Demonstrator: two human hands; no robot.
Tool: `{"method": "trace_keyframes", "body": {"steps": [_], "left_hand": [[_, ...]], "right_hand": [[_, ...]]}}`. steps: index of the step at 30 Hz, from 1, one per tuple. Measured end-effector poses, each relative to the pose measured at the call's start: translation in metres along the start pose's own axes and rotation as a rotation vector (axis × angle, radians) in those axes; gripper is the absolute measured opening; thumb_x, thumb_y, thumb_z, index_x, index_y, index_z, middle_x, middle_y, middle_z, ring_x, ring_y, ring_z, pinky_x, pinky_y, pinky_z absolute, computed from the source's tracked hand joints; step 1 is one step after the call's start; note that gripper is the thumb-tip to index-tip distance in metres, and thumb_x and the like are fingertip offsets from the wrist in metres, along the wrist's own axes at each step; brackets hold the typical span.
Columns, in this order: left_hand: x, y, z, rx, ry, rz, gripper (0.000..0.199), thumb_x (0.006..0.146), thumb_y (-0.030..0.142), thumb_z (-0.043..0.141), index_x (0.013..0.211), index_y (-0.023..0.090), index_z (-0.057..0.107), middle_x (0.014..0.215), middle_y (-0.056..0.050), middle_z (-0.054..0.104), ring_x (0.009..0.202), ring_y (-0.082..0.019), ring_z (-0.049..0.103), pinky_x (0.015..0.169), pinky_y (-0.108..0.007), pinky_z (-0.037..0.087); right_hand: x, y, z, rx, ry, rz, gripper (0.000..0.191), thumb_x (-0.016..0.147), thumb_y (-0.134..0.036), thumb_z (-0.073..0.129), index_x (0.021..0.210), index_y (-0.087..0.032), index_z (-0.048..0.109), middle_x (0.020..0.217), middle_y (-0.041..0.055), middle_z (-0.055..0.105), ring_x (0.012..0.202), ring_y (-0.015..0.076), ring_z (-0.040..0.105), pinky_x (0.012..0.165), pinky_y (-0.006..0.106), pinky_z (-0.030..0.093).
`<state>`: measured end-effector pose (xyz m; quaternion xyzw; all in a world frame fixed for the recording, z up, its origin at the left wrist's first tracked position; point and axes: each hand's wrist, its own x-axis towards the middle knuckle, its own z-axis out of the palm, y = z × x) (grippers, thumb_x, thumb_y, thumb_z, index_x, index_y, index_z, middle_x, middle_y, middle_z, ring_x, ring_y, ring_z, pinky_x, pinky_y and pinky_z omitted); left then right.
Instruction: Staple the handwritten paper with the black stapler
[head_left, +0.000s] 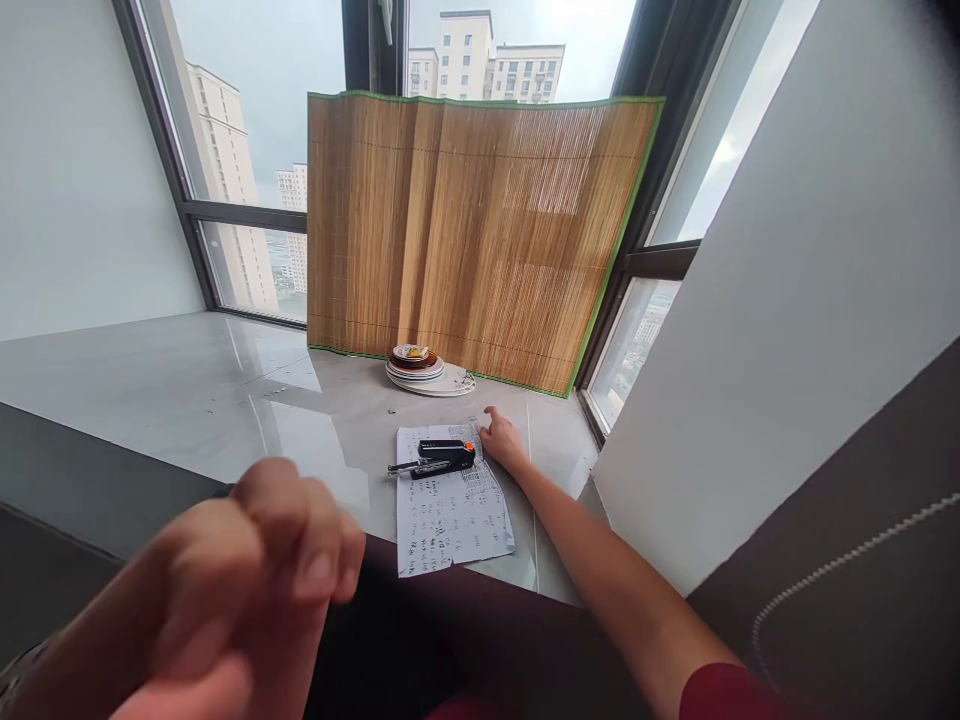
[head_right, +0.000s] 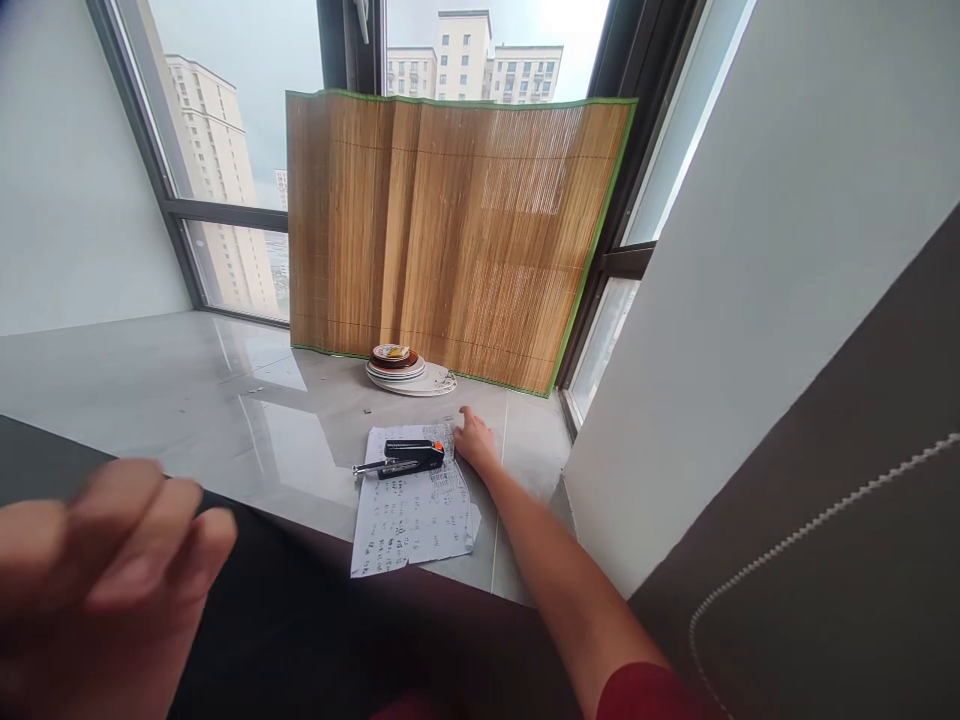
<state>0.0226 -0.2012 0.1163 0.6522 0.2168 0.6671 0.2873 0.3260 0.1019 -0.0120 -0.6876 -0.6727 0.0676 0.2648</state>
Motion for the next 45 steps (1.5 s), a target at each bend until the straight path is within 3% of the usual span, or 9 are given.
{"method": "trace_keyframes", "body": {"steps": [4,10,14,17,21,24,34,38,45], "left_hand": [[0.073,-0.041,0.013,-0.068,0.082,-0.031,0.031,0.078,0.044,0.084,0.068,0.023,0.064,0.075,-0.003,0.053,0.076,-0.019,0.054,0.068,-0.034,0.048],[0.132,-0.208,-0.027,0.177,0.249,-0.151,0.025,0.076,0.043,0.081,0.081,0.019,0.076,0.084,-0.003,0.064,0.080,-0.018,0.059,0.077,-0.032,0.050],[0.155,-0.292,-0.062,0.766,0.008,-0.305,0.029,0.091,0.039,0.059,0.084,0.016,0.076,0.094,-0.010,0.072,0.087,-0.022,0.065,0.086,-0.036,0.052],[0.157,-0.323,-0.072,0.835,-0.133,-0.301,0.032,0.094,0.029,0.048,0.090,0.017,0.077,0.106,-0.012,0.074,0.102,-0.025,0.067,0.097,-0.039,0.051],[0.147,-0.343,-0.077,0.950,-0.390,-0.294,0.039,0.091,0.014,0.046,0.120,0.018,0.073,0.140,-0.011,0.065,0.134,-0.027,0.054,0.114,-0.043,0.040],[0.139,-0.349,-0.080,1.078,-0.511,-0.294,0.046,0.092,0.010,0.042,0.130,0.019,0.066,0.145,-0.010,0.061,0.139,-0.026,0.050,0.116,-0.044,0.037],[0.132,-0.336,-0.077,1.122,-0.517,-0.243,0.043,0.093,0.006,0.042,0.128,0.020,0.062,0.124,-0.010,0.068,0.116,-0.023,0.062,0.103,-0.037,0.045],[0.131,-0.332,-0.075,1.108,-0.540,-0.228,0.035,0.094,0.007,0.043,0.109,0.022,0.071,0.118,-0.008,0.069,0.112,-0.023,0.063,0.102,-0.035,0.044],[0.133,-0.321,-0.077,1.136,-0.434,-0.203,0.023,0.099,0.016,0.042,0.101,0.019,0.064,0.110,-0.010,0.066,0.104,-0.026,0.061,0.094,-0.039,0.047]], "right_hand": [[0.000,0.008,-0.003,0.101,0.007,0.048,0.029,0.091,-0.021,0.049,0.119,-0.023,0.058,0.089,0.0009,0.071,0.087,0.0174,0.065,0.070,0.025,0.041],[0.000,0.006,-0.003,0.226,0.060,0.009,0.021,0.087,-0.021,0.052,0.105,-0.023,0.064,0.079,-0.0009,0.067,0.077,0.0170,0.061,0.064,0.025,0.036],[-0.002,-0.003,-0.004,0.311,0.119,-0.046,0.021,0.088,-0.022,0.048,0.100,-0.022,0.065,0.070,-0.0013,0.062,0.070,0.0173,0.058,0.066,0.026,0.038],[-0.006,-0.015,-0.005,0.378,0.159,-0.101,0.026,0.095,-0.033,0.043,0.102,-0.022,0.065,0.073,0.0002,0.062,0.072,0.0177,0.058,0.070,0.027,0.043],[-0.017,-0.029,-0.009,0.624,0.011,-0.394,0.041,0.101,-0.052,0.040,0.110,-0.020,0.066,0.091,0.0039,0.066,0.087,0.0188,0.062,0.079,0.029,0.047],[-0.027,-0.037,-0.014,0.737,-0.148,-0.575,0.048,0.099,-0.061,0.045,0.118,-0.021,0.065,0.102,0.0053,0.067,0.094,0.0196,0.061,0.083,0.030,0.048],[-0.039,-0.055,-0.018,0.652,-0.244,-0.740,0.044,0.092,-0.055,0.065,0.122,-0.023,0.065,0.108,0.0054,0.067,0.096,0.0194,0.062,0.083,0.029,0.048],[-0.039,-0.055,-0.017,0.569,-0.241,-0.795,0.039,0.086,-0.043,0.076,0.117,-0.023,0.067,0.109,0.0052,0.070,0.099,0.0207,0.064,0.091,0.032,0.047],[-0.041,-0.057,-0.012,0.364,-0.181,-0.828,0.037,0.084,-0.025,0.075,0.119,-0.021,0.066,0.108,0.0076,0.070,0.102,0.0230,0.063,0.091,0.033,0.048]]}}
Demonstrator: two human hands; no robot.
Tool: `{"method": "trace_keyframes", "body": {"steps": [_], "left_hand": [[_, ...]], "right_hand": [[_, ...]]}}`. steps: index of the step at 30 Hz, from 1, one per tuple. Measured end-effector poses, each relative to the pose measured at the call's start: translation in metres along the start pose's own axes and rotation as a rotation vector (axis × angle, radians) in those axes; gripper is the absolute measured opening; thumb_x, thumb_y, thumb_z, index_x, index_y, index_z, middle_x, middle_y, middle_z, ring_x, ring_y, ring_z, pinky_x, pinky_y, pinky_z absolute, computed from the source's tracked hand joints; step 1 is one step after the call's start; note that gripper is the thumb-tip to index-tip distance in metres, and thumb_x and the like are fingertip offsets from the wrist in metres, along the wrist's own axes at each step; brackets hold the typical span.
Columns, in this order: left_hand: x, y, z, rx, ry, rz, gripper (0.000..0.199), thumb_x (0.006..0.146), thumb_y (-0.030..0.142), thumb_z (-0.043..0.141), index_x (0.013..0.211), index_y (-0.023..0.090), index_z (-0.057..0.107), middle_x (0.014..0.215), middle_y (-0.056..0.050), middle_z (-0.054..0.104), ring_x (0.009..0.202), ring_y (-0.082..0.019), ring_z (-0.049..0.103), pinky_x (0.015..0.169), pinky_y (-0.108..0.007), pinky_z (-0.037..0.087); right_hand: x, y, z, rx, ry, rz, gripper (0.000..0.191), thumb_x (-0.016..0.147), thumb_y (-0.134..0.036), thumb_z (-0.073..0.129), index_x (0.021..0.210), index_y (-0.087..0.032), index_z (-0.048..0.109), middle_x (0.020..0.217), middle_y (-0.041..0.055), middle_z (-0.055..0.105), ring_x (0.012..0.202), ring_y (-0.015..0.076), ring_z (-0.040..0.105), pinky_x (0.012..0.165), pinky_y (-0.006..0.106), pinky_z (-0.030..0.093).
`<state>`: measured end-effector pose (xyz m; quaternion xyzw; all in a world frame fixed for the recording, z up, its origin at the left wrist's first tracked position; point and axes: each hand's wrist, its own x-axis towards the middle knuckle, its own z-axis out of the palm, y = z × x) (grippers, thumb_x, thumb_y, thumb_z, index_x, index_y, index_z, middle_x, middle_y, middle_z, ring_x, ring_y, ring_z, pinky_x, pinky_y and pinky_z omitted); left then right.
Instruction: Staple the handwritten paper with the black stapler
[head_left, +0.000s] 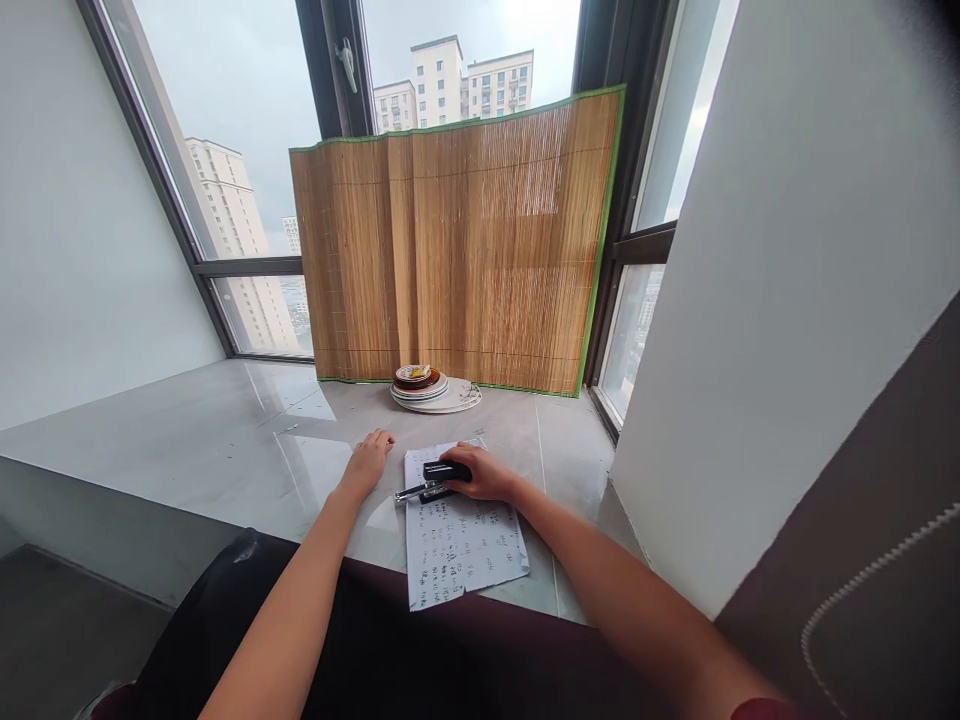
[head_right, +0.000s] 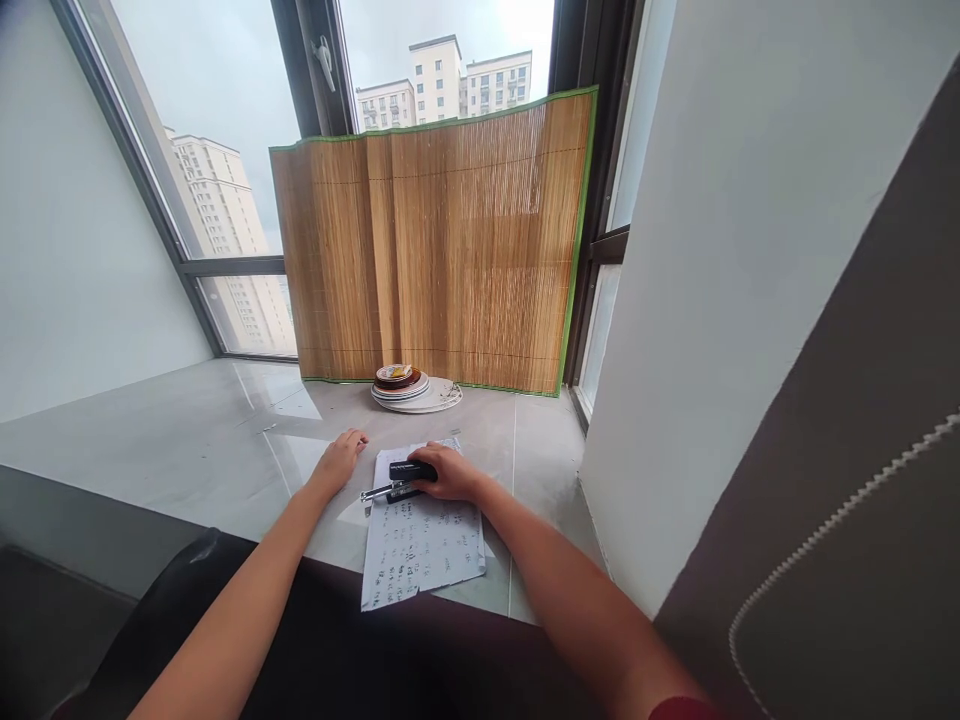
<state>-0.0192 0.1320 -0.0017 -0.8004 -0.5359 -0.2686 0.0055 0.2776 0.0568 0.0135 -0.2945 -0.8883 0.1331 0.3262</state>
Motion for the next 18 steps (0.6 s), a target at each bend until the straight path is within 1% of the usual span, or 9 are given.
{"method": "trace_keyframes", "body": {"steps": [3,5,6,9,12,16,18], "left_hand": [[-0.011,0.004,-0.007,-0.083,0.117,-0.004,0.021,0.100,0.018,0.041,0.101,0.019,0.062,0.106,-0.011,0.064,0.103,-0.025,0.061,0.094,-0.039,0.049],[-0.026,0.013,-0.012,-0.176,0.190,0.022,0.020,0.101,0.021,0.042,0.101,0.019,0.062,0.104,-0.010,0.065,0.101,-0.025,0.061,0.093,-0.039,0.050],[-0.035,0.019,-0.014,-0.216,0.201,0.051,0.021,0.101,0.022,0.042,0.103,0.019,0.063,0.104,-0.010,0.065,0.101,-0.024,0.061,0.093,-0.039,0.050],[-0.062,0.041,-0.022,-0.288,0.160,0.176,0.025,0.103,0.027,0.043,0.108,0.022,0.067,0.105,-0.007,0.069,0.101,-0.023,0.061,0.091,-0.037,0.050],[-0.079,0.056,-0.029,-0.320,0.172,0.212,0.023,0.102,0.030,0.051,0.110,0.024,0.071,0.105,-0.006,0.072,0.100,-0.023,0.062,0.090,-0.037,0.051],[-0.085,0.060,-0.034,-0.380,0.146,0.208,0.017,0.096,0.031,0.061,0.105,0.026,0.075,0.099,-0.004,0.075,0.084,-0.020,0.064,0.080,-0.035,0.053],[-0.085,0.060,-0.034,-0.396,0.126,0.209,0.015,0.095,0.030,0.062,0.100,0.026,0.076,0.095,-0.004,0.076,0.082,-0.020,0.065,0.079,-0.034,0.053]], "right_hand": [[0.001,-0.004,0.000,-0.054,-0.012,0.022,0.034,0.084,-0.026,0.074,0.117,-0.021,0.066,0.107,0.0082,0.069,0.102,0.0231,0.063,0.090,0.032,0.048],[0.002,-0.008,0.000,-0.073,-0.021,0.048,0.033,0.085,-0.028,0.074,0.116,-0.022,0.066,0.105,0.0078,0.069,0.101,0.0228,0.063,0.089,0.031,0.047],[0.002,-0.010,0.001,-0.076,-0.025,0.062,0.032,0.085,-0.030,0.074,0.115,-0.022,0.067,0.105,0.0075,0.069,0.099,0.0225,0.063,0.088,0.030,0.047],[0.004,-0.015,0.004,-0.072,-0.018,0.098,0.030,0.085,-0.033,0.076,0.112,-0.023,0.069,0.101,0.0062,0.068,0.093,0.0209,0.063,0.084,0.029,0.046],[0.005,-0.017,0.008,-0.070,-0.006,0.100,0.028,0.085,-0.035,0.076,0.110,-0.023,0.069,0.098,0.0051,0.068,0.090,0.0202,0.063,0.082,0.028,0.045],[0.005,-0.017,0.009,-0.076,-0.022,0.097,0.027,0.087,-0.036,0.074,0.111,-0.023,0.068,0.098,0.0051,0.068,0.091,0.0204,0.062,0.083,0.028,0.044],[0.005,-0.018,0.008,-0.090,-0.033,0.097,0.027,0.088,-0.037,0.073,0.110,-0.022,0.068,0.098,0.0054,0.067,0.091,0.0205,0.062,0.082,0.028,0.044]]}}
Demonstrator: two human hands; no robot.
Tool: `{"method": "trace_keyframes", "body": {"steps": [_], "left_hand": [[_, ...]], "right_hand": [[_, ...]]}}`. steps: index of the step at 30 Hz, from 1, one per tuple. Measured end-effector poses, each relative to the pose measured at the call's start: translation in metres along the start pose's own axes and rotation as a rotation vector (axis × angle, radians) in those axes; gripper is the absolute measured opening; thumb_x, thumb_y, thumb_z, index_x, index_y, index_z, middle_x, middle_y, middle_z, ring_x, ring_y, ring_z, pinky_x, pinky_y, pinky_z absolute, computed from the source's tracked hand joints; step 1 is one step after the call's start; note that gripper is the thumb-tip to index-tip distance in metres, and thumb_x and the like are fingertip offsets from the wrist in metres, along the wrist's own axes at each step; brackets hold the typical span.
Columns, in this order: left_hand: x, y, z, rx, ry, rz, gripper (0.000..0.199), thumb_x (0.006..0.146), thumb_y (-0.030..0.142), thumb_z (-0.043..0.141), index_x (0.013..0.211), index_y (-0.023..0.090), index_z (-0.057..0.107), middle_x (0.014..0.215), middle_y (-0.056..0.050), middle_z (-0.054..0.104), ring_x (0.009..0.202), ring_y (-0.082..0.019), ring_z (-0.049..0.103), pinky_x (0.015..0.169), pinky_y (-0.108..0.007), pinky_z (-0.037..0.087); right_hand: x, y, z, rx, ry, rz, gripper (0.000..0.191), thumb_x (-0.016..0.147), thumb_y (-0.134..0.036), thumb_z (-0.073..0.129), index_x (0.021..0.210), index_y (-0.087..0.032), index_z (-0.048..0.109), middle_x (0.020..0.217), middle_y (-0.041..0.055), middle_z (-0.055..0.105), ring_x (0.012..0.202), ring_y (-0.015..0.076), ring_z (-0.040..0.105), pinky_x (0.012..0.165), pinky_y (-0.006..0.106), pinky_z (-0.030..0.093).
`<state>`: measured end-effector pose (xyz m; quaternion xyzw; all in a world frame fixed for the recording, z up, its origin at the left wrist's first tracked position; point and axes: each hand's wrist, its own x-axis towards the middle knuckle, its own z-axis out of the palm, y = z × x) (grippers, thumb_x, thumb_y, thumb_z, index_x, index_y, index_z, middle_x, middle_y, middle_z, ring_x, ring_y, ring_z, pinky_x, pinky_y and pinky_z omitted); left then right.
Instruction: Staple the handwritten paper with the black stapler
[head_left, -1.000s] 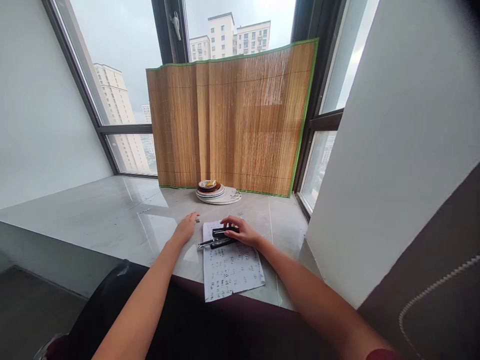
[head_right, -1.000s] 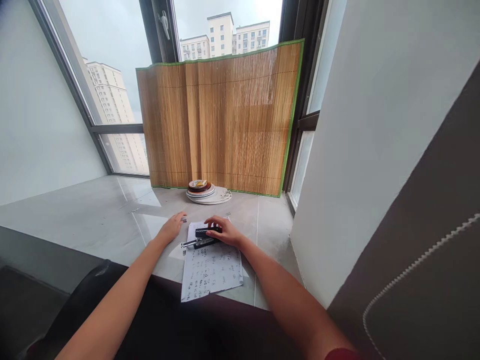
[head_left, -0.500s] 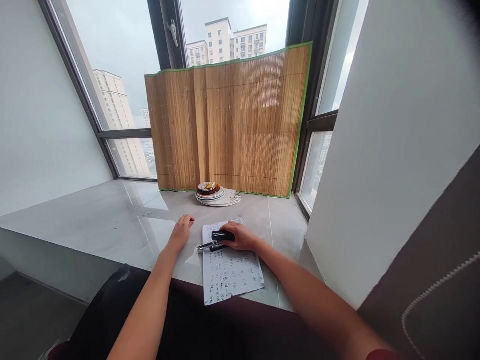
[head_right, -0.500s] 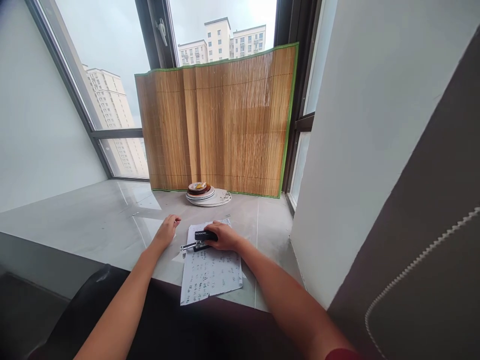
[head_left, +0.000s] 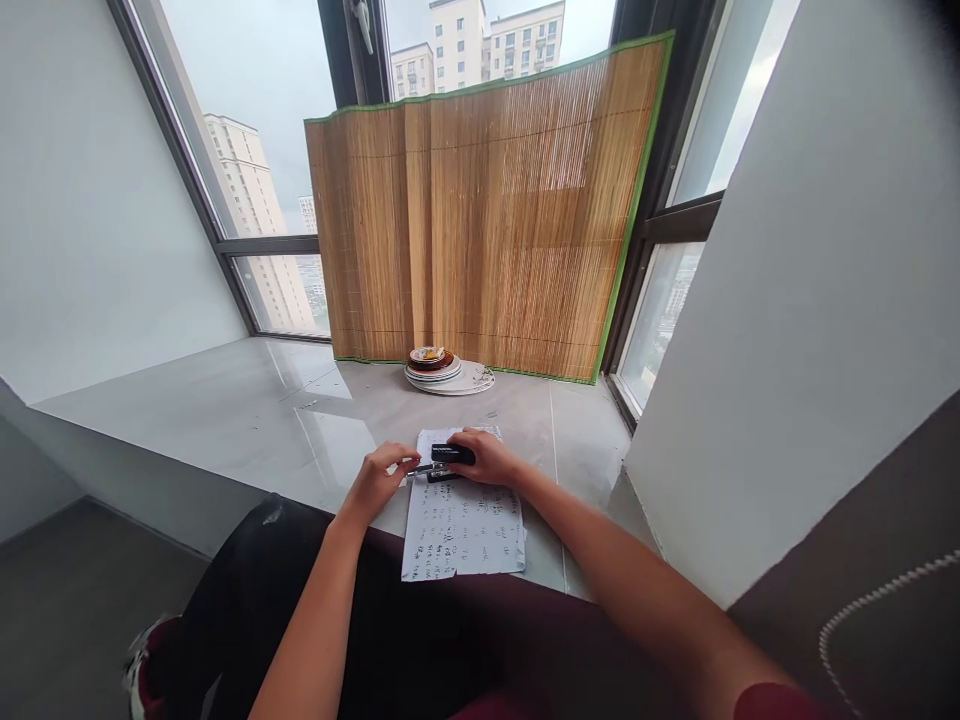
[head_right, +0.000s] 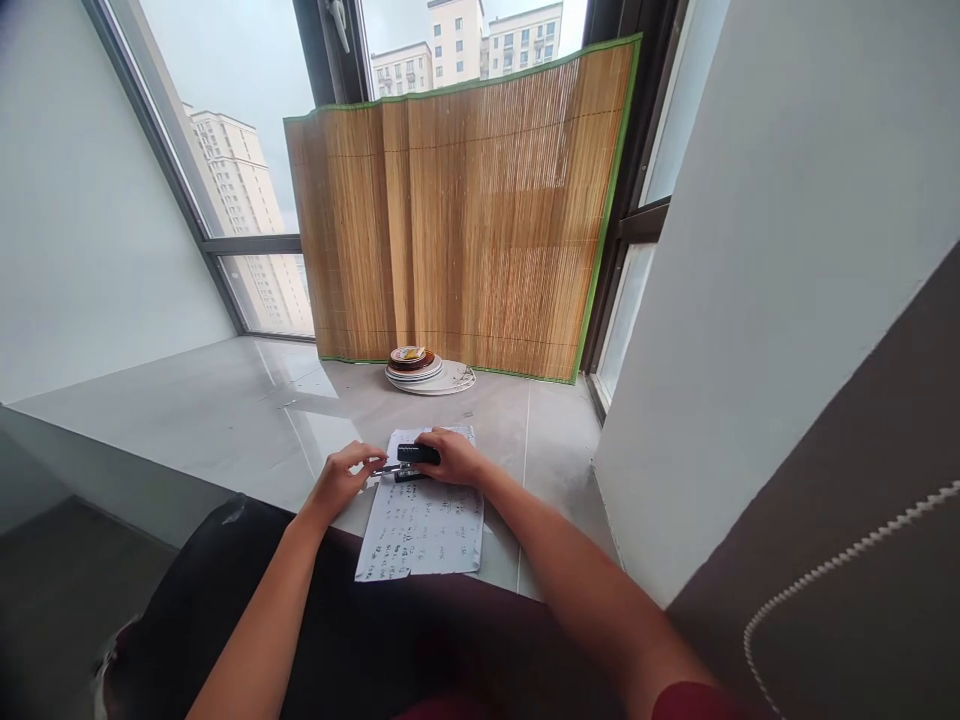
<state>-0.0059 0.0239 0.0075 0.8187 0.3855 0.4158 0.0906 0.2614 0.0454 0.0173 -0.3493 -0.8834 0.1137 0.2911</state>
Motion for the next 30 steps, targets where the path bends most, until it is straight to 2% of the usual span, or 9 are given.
{"method": "trace_keyframes", "body": {"steps": [5,18,22,30], "left_hand": [[-0.001,0.002,0.000,-0.006,-0.064,0.037,0.014,0.093,0.029,0.065,0.095,0.026,0.078,0.097,-0.005,0.078,0.092,-0.023,0.068,0.085,-0.038,0.055],[-0.001,0.002,-0.001,0.012,-0.102,0.100,0.015,0.096,0.028,0.064,0.099,0.025,0.078,0.099,-0.004,0.078,0.092,-0.022,0.068,0.084,-0.037,0.055],[-0.002,0.004,-0.005,0.024,-0.115,0.084,0.014,0.095,0.027,0.064,0.096,0.024,0.078,0.099,-0.005,0.078,0.094,-0.022,0.068,0.084,-0.036,0.055],[-0.013,-0.006,-0.017,0.073,-0.104,0.041,0.014,0.094,0.029,0.065,0.096,0.026,0.078,0.103,-0.004,0.078,0.096,-0.022,0.069,0.088,-0.037,0.055]], "right_hand": [[0.001,-0.002,-0.002,-0.014,-0.003,-0.016,0.027,0.089,-0.036,0.072,0.110,-0.021,0.067,0.096,0.0055,0.066,0.089,0.0202,0.061,0.081,0.028,0.043],[0.001,0.001,0.000,0.003,0.001,-0.040,0.026,0.088,-0.033,0.074,0.109,-0.020,0.066,0.098,0.0060,0.067,0.090,0.0198,0.061,0.081,0.028,0.043],[0.002,0.003,0.000,0.012,0.009,-0.084,0.025,0.087,-0.031,0.075,0.107,-0.019,0.065,0.096,0.0059,0.067,0.088,0.0194,0.061,0.078,0.027,0.043],[0.002,0.003,-0.002,0.026,-0.003,-0.062,0.026,0.087,-0.030,0.076,0.108,-0.019,0.066,0.097,0.0060,0.067,0.088,0.0191,0.062,0.078,0.027,0.044]]}}
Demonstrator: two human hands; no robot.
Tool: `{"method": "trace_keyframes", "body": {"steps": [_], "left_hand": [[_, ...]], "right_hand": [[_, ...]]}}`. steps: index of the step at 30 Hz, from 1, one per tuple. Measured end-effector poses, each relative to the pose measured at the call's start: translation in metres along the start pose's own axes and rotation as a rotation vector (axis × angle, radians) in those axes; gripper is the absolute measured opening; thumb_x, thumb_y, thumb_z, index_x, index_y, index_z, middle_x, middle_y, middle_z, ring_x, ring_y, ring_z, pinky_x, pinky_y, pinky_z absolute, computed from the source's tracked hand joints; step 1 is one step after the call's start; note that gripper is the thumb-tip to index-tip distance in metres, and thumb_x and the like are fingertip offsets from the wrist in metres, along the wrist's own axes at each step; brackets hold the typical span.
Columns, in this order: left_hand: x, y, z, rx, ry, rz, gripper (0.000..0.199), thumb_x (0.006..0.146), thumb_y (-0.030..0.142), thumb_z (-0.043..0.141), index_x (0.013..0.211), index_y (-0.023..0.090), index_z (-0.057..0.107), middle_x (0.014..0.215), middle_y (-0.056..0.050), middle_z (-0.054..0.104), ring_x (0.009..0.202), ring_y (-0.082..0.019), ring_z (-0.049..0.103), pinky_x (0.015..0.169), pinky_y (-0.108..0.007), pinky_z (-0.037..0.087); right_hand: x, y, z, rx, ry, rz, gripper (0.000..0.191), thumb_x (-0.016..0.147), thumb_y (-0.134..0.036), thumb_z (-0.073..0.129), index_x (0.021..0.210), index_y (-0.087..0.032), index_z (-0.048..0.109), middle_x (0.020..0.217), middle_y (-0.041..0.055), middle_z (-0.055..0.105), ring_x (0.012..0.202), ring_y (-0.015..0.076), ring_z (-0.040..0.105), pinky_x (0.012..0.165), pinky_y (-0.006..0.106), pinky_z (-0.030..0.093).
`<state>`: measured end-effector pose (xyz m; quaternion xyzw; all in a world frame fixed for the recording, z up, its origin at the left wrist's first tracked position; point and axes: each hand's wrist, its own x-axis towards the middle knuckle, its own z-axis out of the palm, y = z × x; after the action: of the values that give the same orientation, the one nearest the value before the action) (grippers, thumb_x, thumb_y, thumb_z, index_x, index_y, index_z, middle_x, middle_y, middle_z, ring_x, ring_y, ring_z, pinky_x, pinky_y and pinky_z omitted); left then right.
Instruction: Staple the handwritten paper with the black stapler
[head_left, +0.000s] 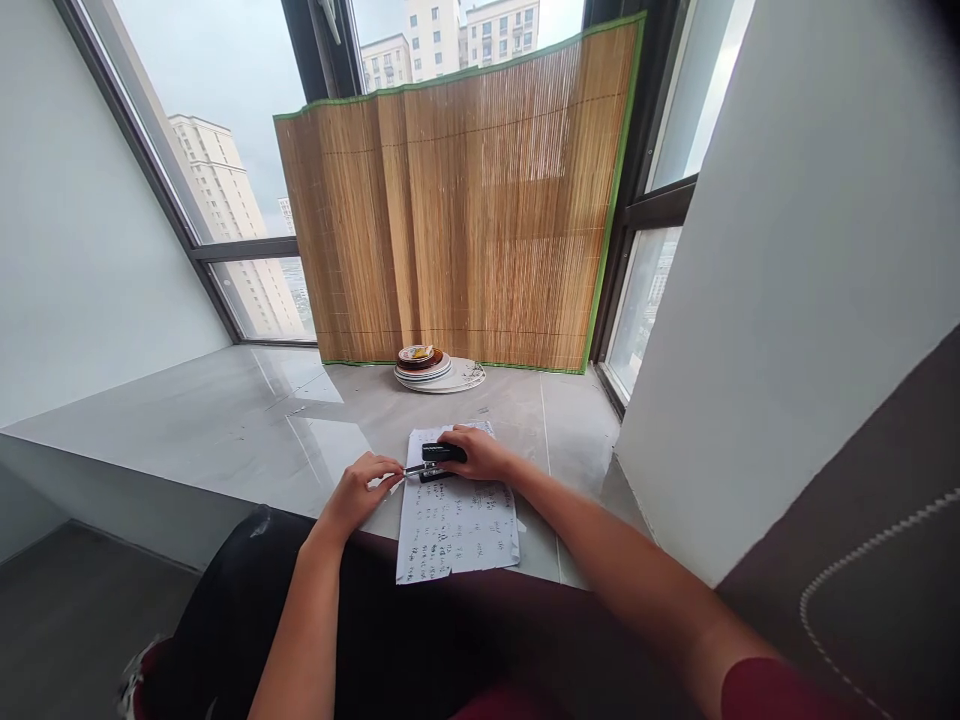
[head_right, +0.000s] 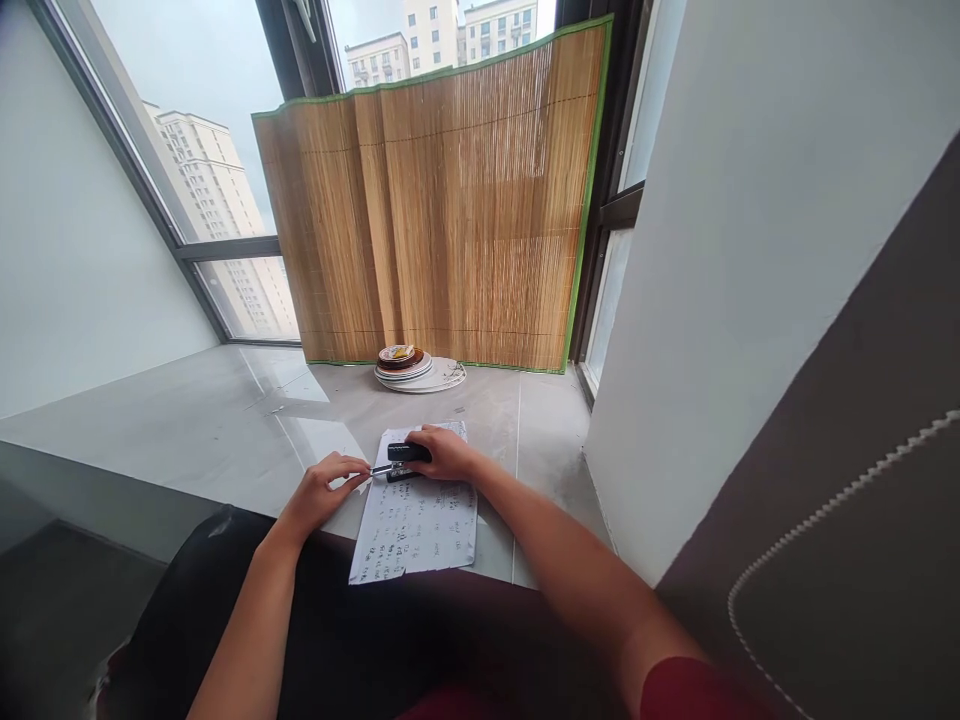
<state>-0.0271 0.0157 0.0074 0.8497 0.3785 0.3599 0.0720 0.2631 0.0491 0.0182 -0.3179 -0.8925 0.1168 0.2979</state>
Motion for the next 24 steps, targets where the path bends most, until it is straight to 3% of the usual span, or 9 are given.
{"method": "trace_keyframes", "body": {"steps": [6,11,14,17,24], "left_hand": [[-0.001,-0.005,-0.003,0.018,-0.001,-0.030,0.017,0.094,0.025,0.062,0.093,0.027,0.078,0.101,-0.003,0.079,0.094,-0.022,0.069,0.086,-0.036,0.053],[0.000,0.008,-0.006,-0.005,0.063,-0.042,0.013,0.092,0.026,0.065,0.089,0.027,0.077,0.093,-0.002,0.078,0.086,-0.022,0.067,0.084,-0.036,0.051],[0.002,0.018,-0.001,-0.021,0.121,-0.061,0.006,0.090,0.029,0.069,0.092,0.027,0.075,0.090,-0.002,0.075,0.083,-0.021,0.064,0.084,-0.035,0.050],[0.003,0.023,0.006,0.016,0.106,-0.067,0.006,0.088,0.027,0.071,0.094,0.026,0.071,0.089,0.000,0.072,0.082,-0.020,0.063,0.086,-0.035,0.048],[0.007,0.023,0.014,0.048,0.089,-0.044,0.004,0.094,0.024,0.061,0.095,0.024,0.065,0.086,-0.001,0.066,0.085,-0.021,0.062,0.085,-0.036,0.048]], "right_hand": [[-0.001,0.002,0.001,-0.005,0.024,-0.027,0.027,0.087,-0.031,0.076,0.109,-0.018,0.068,0.096,0.0064,0.068,0.087,0.0188,0.062,0.077,0.026,0.044],[0.001,0.000,-0.003,0.017,0.076,-0.060,0.030,0.084,-0.033,0.079,0.109,-0.018,0.071,0.091,0.0052,0.067,0.086,0.0190,0.062,0.076,0.026,0.043],[0.003,-0.006,-0.002,0.076,0.073,-0.090,0.033,0.085,-0.035,0.078,0.113,-0.019,0.071,0.092,0.0056,0.068,0.086,0.0190,0.062,0.077,0.026,0.045],[0.003,-0.015,0.002,0.104,0.060,-0.138,0.033,0.084,-0.035,0.079,0.112,-0.019,0.071,0.092,0.0056,0.069,0.087,0.0199,0.062,0.078,0.027,0.046],[0.004,-0.033,0.005,0.101,0.116,-0.140,0.027,0.084,-0.030,0.077,0.108,-0.020,0.071,0.091,0.0056,0.069,0.088,0.0208,0.062,0.079,0.029,0.046]]}}
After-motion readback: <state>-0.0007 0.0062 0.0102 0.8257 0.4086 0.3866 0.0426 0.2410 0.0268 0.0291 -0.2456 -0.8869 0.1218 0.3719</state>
